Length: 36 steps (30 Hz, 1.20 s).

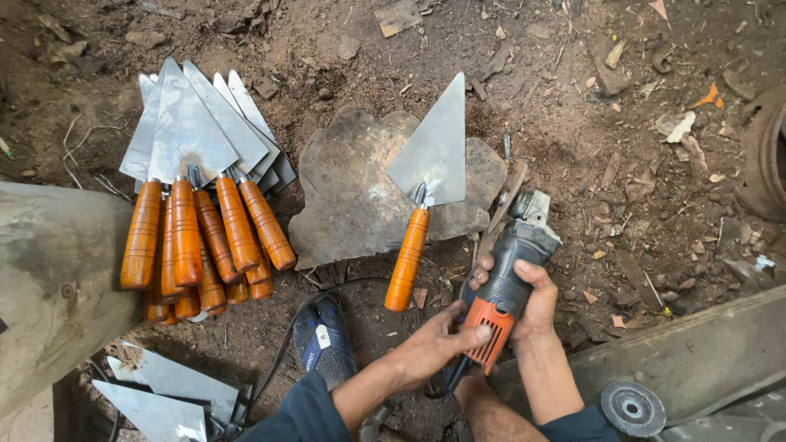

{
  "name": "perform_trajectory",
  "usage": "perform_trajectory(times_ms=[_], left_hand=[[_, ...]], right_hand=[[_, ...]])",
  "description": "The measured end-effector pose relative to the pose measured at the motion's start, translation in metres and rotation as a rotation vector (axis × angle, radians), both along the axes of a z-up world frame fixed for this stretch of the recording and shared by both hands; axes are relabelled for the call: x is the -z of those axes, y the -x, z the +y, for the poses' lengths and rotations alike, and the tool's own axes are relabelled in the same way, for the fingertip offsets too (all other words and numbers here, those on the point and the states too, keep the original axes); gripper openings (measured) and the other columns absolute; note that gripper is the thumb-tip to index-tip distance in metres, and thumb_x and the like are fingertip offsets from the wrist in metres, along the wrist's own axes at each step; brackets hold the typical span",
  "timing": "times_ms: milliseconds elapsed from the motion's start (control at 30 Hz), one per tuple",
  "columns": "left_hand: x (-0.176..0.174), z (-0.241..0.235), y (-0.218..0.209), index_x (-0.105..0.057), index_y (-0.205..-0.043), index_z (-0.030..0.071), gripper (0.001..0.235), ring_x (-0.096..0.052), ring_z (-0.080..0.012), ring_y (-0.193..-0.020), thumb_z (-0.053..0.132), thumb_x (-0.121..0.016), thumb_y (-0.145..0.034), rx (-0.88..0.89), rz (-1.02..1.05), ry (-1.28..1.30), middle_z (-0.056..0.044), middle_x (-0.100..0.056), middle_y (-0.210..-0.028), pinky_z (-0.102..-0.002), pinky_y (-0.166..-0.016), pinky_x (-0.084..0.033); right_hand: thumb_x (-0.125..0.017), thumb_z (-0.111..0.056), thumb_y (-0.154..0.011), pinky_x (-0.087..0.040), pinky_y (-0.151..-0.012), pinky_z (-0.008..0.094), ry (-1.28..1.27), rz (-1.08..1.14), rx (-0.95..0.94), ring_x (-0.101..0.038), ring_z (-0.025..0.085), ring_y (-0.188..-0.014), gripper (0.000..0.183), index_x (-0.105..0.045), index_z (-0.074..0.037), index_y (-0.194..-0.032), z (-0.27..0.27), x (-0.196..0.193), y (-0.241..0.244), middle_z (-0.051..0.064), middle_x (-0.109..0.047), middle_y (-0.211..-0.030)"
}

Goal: The person uses an angle grinder to smooth and sharpen the edges of metal trowels. They hold each trowel by its wooden handle and grind the metal blade against a flat surface, producing sparks. The person processes multiple trowels one at a time, placing finished ones aside.

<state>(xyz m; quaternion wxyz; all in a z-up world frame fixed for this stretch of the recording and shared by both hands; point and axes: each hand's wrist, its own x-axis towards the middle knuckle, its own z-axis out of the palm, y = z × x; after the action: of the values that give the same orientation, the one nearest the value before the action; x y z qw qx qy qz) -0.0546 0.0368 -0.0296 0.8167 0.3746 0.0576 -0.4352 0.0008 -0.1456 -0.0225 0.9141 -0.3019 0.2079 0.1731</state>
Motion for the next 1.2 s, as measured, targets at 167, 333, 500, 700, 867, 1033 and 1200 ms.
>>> perform_trajectory(times_ms=[167,333,500,700,867,1033,1200], left_hand=[[-0.01,-0.01,0.004,-0.035,-0.15,-0.004,0.087,-0.072,-0.0216,-0.08,0.029,-0.083,-0.086,0.073,0.19,0.182,-0.013,-0.068,-0.104,-0.031,-0.068,-0.06],[-0.032,-0.005,-0.003,-0.034,-0.149,-0.004,0.086,-0.07,-0.0238,-0.078,0.023,-0.085,-0.086,0.027,-0.007,-0.033,-0.017,-0.065,-0.1,-0.037,-0.069,-0.056],[-0.054,0.024,-0.017,-0.037,-0.142,-0.012,0.089,-0.069,-0.0477,-0.103,0.033,-0.085,-0.083,0.166,-0.852,-0.498,-0.032,-0.066,-0.111,-0.048,-0.084,-0.056],[-0.066,0.028,-0.029,-0.039,-0.144,-0.01,0.08,-0.065,-0.0517,-0.098,0.033,-0.076,-0.089,0.348,-0.901,-0.563,-0.033,-0.066,-0.104,-0.052,-0.08,-0.053],[-0.064,0.029,-0.033,-0.038,-0.146,-0.01,0.078,-0.066,-0.0504,-0.097,0.033,-0.073,-0.092,0.371,-0.874,-0.553,-0.032,-0.067,-0.103,-0.052,-0.08,-0.053],[-0.057,0.027,-0.035,-0.046,-0.139,-0.006,0.075,-0.066,-0.0498,-0.093,0.039,-0.077,-0.088,0.326,-0.907,-0.557,-0.03,-0.066,-0.101,-0.052,-0.077,-0.054],[-0.054,0.021,-0.036,-0.052,-0.121,-0.001,0.079,-0.067,-0.0458,-0.088,0.052,-0.085,-0.073,0.267,-0.974,-0.606,-0.024,-0.066,-0.093,-0.051,-0.075,-0.053]], right_hand=[[-0.074,-0.028,-0.078,-0.055,-0.082,0.041,0.016,-0.032,-0.023,-0.061,0.025,-0.086,0.056,-0.052,-0.005,-0.124,0.005,-0.005,0.005,0.012,-0.059,-0.097],[-0.074,-0.028,-0.077,-0.054,-0.081,0.042,0.001,-0.033,0.023,-0.062,0.026,-0.085,0.054,-0.052,-0.005,-0.121,0.003,-0.004,0.007,0.012,-0.06,-0.097],[-0.074,-0.026,-0.078,-0.053,-0.085,0.041,-0.025,0.001,0.091,-0.061,0.025,-0.085,0.053,-0.054,-0.004,-0.121,-0.007,-0.005,0.002,0.013,-0.061,-0.097],[-0.075,-0.025,-0.079,-0.052,-0.084,0.041,-0.027,0.001,0.109,-0.06,0.025,-0.085,0.051,-0.055,-0.001,-0.119,-0.016,-0.002,0.001,0.013,-0.061,-0.098],[-0.075,-0.026,-0.078,-0.052,-0.082,0.041,0.003,-0.001,0.105,-0.06,0.025,-0.084,0.052,-0.055,-0.001,-0.119,-0.016,0.002,-0.004,0.014,-0.061,-0.097],[-0.075,-0.027,-0.077,-0.052,-0.083,0.04,-0.009,0.043,0.106,-0.059,0.024,-0.084,0.054,-0.054,-0.001,-0.12,-0.019,0.003,-0.005,0.013,-0.06,-0.097],[-0.075,-0.027,-0.079,-0.051,-0.084,0.039,-0.101,0.058,0.074,-0.058,0.023,-0.087,0.056,-0.053,0.001,-0.122,-0.016,0.002,-0.005,0.013,-0.059,-0.099]])
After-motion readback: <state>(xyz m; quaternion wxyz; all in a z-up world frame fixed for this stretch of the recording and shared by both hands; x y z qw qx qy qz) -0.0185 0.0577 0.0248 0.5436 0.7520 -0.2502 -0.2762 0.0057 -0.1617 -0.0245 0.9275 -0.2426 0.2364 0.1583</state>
